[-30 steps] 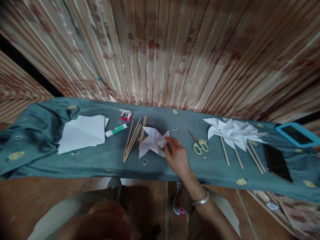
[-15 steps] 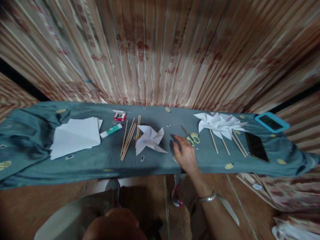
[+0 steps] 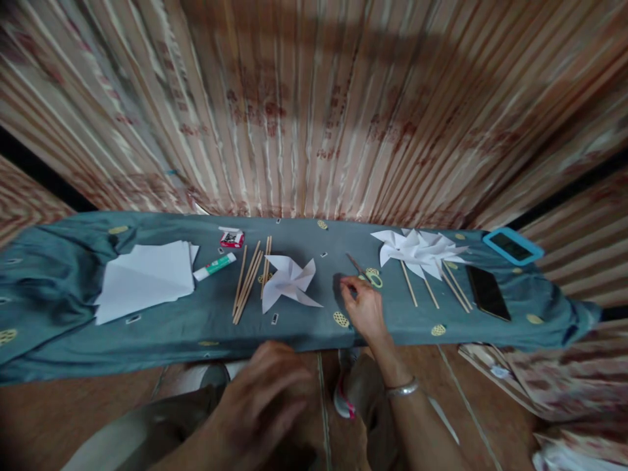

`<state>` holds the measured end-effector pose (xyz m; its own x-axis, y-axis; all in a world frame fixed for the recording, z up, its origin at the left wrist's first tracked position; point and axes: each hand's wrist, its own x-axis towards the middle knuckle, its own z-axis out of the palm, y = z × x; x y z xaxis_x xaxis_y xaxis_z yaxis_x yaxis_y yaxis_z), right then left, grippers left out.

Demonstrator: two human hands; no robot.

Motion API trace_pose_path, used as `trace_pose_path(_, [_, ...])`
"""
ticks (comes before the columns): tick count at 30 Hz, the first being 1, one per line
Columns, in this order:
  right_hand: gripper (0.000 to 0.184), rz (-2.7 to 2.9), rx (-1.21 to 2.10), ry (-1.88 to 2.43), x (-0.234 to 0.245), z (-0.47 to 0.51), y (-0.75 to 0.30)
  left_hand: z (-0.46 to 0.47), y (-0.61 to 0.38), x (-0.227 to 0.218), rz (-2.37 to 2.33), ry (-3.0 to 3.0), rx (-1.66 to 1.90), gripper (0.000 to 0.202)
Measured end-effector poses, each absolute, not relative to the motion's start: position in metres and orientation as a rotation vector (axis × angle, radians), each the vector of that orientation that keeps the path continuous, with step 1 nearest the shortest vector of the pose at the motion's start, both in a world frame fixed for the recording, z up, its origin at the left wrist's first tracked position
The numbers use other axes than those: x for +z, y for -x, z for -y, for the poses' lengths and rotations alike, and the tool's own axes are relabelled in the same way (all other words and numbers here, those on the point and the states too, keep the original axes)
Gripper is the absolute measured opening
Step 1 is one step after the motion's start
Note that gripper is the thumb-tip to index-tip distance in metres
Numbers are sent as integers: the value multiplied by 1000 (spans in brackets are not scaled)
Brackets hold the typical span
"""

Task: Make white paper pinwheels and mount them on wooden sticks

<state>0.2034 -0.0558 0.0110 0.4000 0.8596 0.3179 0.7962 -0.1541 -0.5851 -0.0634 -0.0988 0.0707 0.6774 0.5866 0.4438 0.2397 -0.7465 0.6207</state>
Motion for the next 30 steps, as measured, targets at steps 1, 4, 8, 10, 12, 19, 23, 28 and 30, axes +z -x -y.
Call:
trace_pose_path(1, [32,1411,124,1959,13,53,-203,78,61,65,-655,-2328,903,16])
trace_pose_path(4, [32,1373,113,1980,19,45,-209,19,73,38,-896,-2314,901,15])
trace_pose_path(8, [32,1331,127,2021,19,39,-225,-21,102,5,-1261,-2408,740,17])
trace_pose_path(10, [33,1337,140,2011,17,38,-227,-26,108,-5,-1310,-2419,714,20])
trace_pose_path(12, [32,1353,135,1991,15,40,-225,-28,106,-11,-1283,-2439,715,23])
trace_pose_path(19, [32,1302,35,2000,20,53,-230,-39,84,-14,-1325,-2515,619,23])
trace_pose_path(23, [29,1430,-36,2176,28,52,-260,-48,82,-12,-1331,-2552,616,24])
trace_pose_path(28, [24,1612,-67,2195,27,32,-277,-52,81,-8,-1341,-2554,577,23])
trace_pose_path(30, [25,1591,-97,2189,21,25,-277,-53,78,-8,-1349,-2558,560,23])
